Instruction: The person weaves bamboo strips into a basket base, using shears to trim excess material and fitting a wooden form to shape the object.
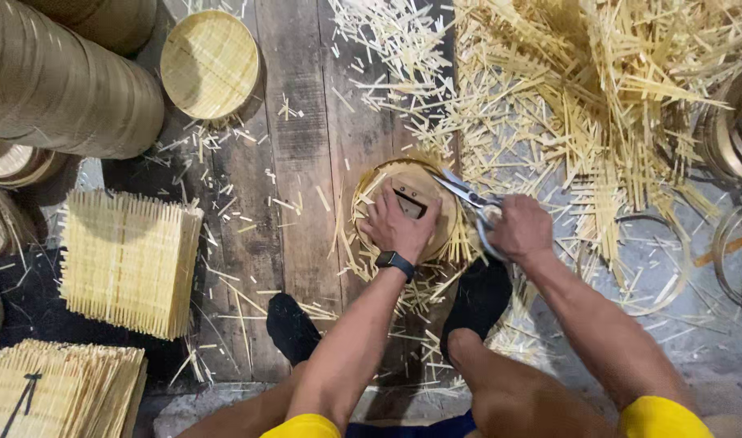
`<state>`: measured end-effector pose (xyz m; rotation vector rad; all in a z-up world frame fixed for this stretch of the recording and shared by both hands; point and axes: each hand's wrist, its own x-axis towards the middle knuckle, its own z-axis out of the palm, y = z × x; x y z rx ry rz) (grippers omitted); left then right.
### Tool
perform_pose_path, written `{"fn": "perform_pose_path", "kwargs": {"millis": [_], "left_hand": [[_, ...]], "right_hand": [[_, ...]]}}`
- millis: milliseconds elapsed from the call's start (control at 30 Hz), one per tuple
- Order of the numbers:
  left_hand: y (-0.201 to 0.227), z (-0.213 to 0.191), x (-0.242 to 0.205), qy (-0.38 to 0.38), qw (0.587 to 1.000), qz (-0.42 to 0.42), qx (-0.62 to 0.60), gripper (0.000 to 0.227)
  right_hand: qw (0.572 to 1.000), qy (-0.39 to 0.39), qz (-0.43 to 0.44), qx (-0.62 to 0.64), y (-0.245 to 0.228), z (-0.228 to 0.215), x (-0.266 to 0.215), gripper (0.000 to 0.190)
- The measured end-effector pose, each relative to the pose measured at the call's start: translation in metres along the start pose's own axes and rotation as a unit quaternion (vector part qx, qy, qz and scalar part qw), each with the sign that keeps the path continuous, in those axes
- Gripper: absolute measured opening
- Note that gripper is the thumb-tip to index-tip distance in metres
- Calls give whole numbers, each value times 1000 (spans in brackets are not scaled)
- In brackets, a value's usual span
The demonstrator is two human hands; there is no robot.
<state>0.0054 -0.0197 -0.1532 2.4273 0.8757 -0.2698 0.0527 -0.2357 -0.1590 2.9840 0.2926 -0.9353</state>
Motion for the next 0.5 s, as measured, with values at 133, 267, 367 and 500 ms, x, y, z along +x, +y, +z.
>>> {"fn": "perform_pose_path", "kwargs": {"millis": [133, 267, 367, 500], "left_hand": [[-3, 1, 2, -9, 1000, 12, -2, 113], [-6, -1, 1, -8, 994, 104, 32, 108], [-5, -8, -3, -18, 992, 127, 17, 109], [-11, -19, 2, -31, 979, 198, 22, 109]], "right_hand": [[998, 20, -40, -34, 16, -12, 8, 57], [992, 63, -52, -99, 1, -5, 28, 63], [999, -4, -40, -29, 15, 0, 34, 49], [992, 55, -81, -74, 31, -14, 30, 50]]}}
